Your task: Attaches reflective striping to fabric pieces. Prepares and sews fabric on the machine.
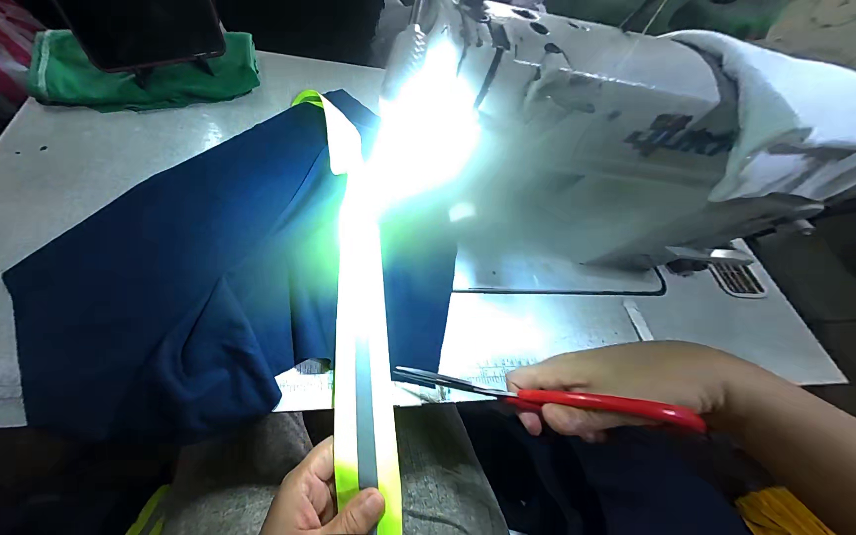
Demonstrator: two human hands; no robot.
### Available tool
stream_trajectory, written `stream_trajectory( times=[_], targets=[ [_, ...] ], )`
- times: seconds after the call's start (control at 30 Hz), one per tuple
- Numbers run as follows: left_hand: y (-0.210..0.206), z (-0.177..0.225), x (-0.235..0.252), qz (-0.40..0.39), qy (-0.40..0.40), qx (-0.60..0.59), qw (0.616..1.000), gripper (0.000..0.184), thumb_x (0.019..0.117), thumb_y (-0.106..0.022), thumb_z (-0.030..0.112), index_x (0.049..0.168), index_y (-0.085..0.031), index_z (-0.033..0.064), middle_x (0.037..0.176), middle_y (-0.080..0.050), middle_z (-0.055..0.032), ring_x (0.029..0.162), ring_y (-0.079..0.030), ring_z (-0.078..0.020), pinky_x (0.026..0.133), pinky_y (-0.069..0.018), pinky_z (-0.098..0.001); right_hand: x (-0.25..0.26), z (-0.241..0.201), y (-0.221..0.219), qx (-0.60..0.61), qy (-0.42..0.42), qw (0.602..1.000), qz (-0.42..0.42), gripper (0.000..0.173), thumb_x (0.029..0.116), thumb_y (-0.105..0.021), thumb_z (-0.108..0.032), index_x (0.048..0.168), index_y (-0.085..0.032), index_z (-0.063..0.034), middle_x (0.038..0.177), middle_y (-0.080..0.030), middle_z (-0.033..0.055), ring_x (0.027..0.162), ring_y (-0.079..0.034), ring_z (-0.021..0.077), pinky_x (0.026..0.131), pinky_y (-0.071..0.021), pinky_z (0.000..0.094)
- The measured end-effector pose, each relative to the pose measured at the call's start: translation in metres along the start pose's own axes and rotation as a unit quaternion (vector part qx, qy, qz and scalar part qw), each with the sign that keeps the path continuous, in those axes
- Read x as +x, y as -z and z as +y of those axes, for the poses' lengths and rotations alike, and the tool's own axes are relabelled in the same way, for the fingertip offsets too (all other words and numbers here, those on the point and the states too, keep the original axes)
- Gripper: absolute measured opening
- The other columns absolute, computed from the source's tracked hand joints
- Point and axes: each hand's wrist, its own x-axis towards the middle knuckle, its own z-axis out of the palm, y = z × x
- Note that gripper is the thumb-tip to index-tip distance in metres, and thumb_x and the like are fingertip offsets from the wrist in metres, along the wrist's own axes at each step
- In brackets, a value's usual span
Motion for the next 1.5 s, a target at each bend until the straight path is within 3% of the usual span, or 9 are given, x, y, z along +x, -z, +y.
stream_trajectory(
  times=[0.2, 0.47, 0.83, 0.93, 1.0, 1.27, 1.33, 1.4, 1.5],
  targets=[
    [-0.002, 0.005, -0.001, -0.002, 0.013, 0.000, 1.000, 0.027, 0.0962, -0.061, -0.005, 0.121, -0.053, -0.0003, 0.105, -0.074, 0.0003, 0.095, -0.072, -0.0091, 0.089, -0.0606, -0.0330, 0.032, -0.042, 0.010, -0.031, 0.030, 0.998, -0.038, 0.042, 0.1005, -0.052, -0.056, 0.098, -0.060, -0.0146, 0.069, -0.053, -0.0079, 0.057, -0.049, -0.0012, 0.054, -0.0401, 0.0161],
    [0.006, 0.007, -0.001, -0.009, 0.034, 0.003, 0.999, 0.028, 0.0954, -0.062, -0.006, 0.121, -0.054, -0.0006, 0.105, -0.074, -0.0003, 0.095, -0.073, -0.0090, 0.088, -0.0605, -0.0320, 0.038, -0.048, 0.013, -0.005, 0.014, 1.000, -0.017, 0.034, 0.0990, -0.062, -0.044, 0.081, -0.062, -0.0149, 0.056, -0.053, -0.0084, 0.045, -0.051, -0.0018, 0.043, -0.0405, 0.0134],
    [0.012, 0.001, 0.001, -0.059, 0.032, 0.093, 0.993, 0.023, 0.0959, -0.065, 0.000, 0.118, -0.061, -0.0039, 0.103, -0.073, -0.0046, 0.092, -0.072, -0.0103, 0.086, -0.0608, -0.0322, 0.033, -0.045, 0.001, -0.076, 0.083, 0.989, 0.092, 0.044, 0.0882, -0.073, -0.057, 0.078, -0.065, -0.0150, 0.056, -0.053, -0.0095, 0.047, -0.048, -0.0029, 0.044, -0.0369, 0.0153],
    [0.024, -0.003, -0.001, -0.067, -0.006, 0.244, 0.967, 0.021, 0.1010, -0.061, 0.009, 0.117, -0.064, -0.0037, 0.105, -0.073, -0.0097, 0.098, -0.072, -0.0129, 0.090, -0.0602, -0.0351, -0.001, -0.005, -0.011, -0.182, 0.066, 0.912, 0.360, 0.032, 0.0867, -0.073, -0.051, 0.090, -0.070, -0.0200, 0.074, -0.064, -0.0085, 0.064, -0.060, 0.0022, 0.056, -0.0513, 0.0246],
    [0.027, 0.000, 0.001, -0.064, -0.046, 0.286, 0.955, 0.021, 0.1015, -0.060, 0.009, 0.116, -0.067, -0.0041, 0.108, -0.073, -0.0108, 0.102, -0.070, -0.0121, 0.093, -0.0585, -0.0338, -0.014, 0.033, -0.012, -0.204, 0.014, 0.845, 0.494, 0.027, 0.0893, -0.074, -0.026, 0.109, -0.072, -0.0080, 0.098, -0.069, 0.0067, 0.085, -0.067, 0.0211, 0.073, -0.0572, 0.0473],
    [0.005, 0.028, 0.033, -0.114, -0.154, 0.308, 0.932, 0.020, 0.1017, -0.063, 0.019, 0.110, -0.072, 0.0031, 0.107, -0.070, -0.0048, 0.106, -0.064, -0.0080, 0.096, -0.0537, -0.0269, -0.001, 0.083, -0.037, -0.232, -0.071, 0.674, 0.698, 0.044, 0.0925, -0.073, -0.008, 0.130, -0.061, 0.0129, 0.125, -0.059, 0.0380, 0.117, -0.057, 0.0595, 0.094, -0.0453, 0.0759],
    [-0.009, 0.034, 0.042, -0.124, -0.186, 0.311, 0.924, 0.019, 0.1009, -0.065, 0.021, 0.110, -0.074, 0.0074, 0.112, -0.068, -0.0037, 0.112, -0.061, -0.0085, 0.099, -0.0512, -0.0280, 0.009, 0.060, -0.074, -0.207, 0.065, 0.709, 0.671, 0.052, 0.0971, -0.067, -0.031, 0.133, -0.062, 0.0057, 0.130, -0.062, 0.0291, 0.120, -0.061, 0.0485, 0.095, -0.0501, 0.0688],
    [-0.026, 0.034, 0.049, -0.140, -0.205, 0.276, 0.929, 0.019, 0.1001, -0.065, 0.019, 0.111, -0.073, 0.0057, 0.124, -0.064, -0.0075, 0.122, -0.057, -0.0110, 0.104, -0.0496, -0.0295, 0.033, 0.030, -0.115, -0.141, 0.233, 0.764, 0.584, 0.063, 0.0953, -0.061, -0.059, 0.131, -0.065, -0.0080, 0.123, -0.068, 0.0104, 0.113, -0.066, 0.0207, 0.092, -0.0577, 0.0425],
    [-0.046, 0.012, 0.056, -0.207, -0.175, 0.178, 0.946, 0.037, 0.0997, -0.067, 0.018, 0.130, -0.059, -0.0020, 0.131, -0.061, -0.0102, 0.123, -0.060, -0.0130, 0.105, -0.0533, -0.0335, 0.057, 0.003, -0.156, -0.007, 0.394, 0.732, 0.556, 0.022, 0.1020, -0.064, -0.026, 0.113, -0.071, -0.0080, 0.108, -0.074, 0.0053, 0.102, -0.069, 0.0081, 0.092, -0.0584, 0.0278]
  ],
)
